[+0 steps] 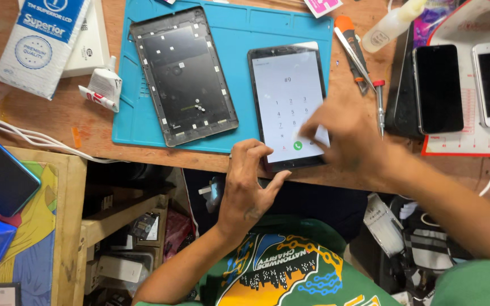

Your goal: The person operates a tablet, entering a code on the dialer screen, then unlocks the device and navigates the home screen. The person also briefly handles a small card-like object before returning to the tablet.

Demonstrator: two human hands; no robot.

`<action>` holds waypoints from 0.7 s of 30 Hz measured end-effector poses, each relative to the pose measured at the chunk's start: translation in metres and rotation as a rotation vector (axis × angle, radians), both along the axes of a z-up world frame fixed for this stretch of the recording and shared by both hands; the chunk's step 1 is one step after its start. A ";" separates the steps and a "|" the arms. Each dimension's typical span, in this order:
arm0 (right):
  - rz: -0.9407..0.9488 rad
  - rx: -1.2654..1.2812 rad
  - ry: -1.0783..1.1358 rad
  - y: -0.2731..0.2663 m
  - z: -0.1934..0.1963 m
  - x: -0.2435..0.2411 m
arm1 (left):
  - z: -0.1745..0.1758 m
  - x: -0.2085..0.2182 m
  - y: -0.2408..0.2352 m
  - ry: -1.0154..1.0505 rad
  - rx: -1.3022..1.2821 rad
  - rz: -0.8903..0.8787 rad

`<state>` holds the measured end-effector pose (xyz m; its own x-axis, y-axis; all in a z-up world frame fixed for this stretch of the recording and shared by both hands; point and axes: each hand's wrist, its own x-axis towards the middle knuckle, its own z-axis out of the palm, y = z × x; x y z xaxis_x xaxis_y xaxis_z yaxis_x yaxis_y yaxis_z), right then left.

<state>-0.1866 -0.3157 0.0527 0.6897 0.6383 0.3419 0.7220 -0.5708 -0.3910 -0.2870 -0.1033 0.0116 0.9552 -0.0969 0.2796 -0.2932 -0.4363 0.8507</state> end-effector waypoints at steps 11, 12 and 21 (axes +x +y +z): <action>0.159 -0.016 0.020 0.001 -0.009 -0.013 | 0.007 0.005 -0.002 0.092 -0.031 0.023; 0.013 -0.001 0.107 -0.004 -0.012 -0.010 | 0.009 0.005 -0.002 0.101 -0.033 0.019; -0.583 0.217 0.627 -0.051 -0.030 -0.002 | 0.024 0.014 -0.019 0.251 0.032 0.097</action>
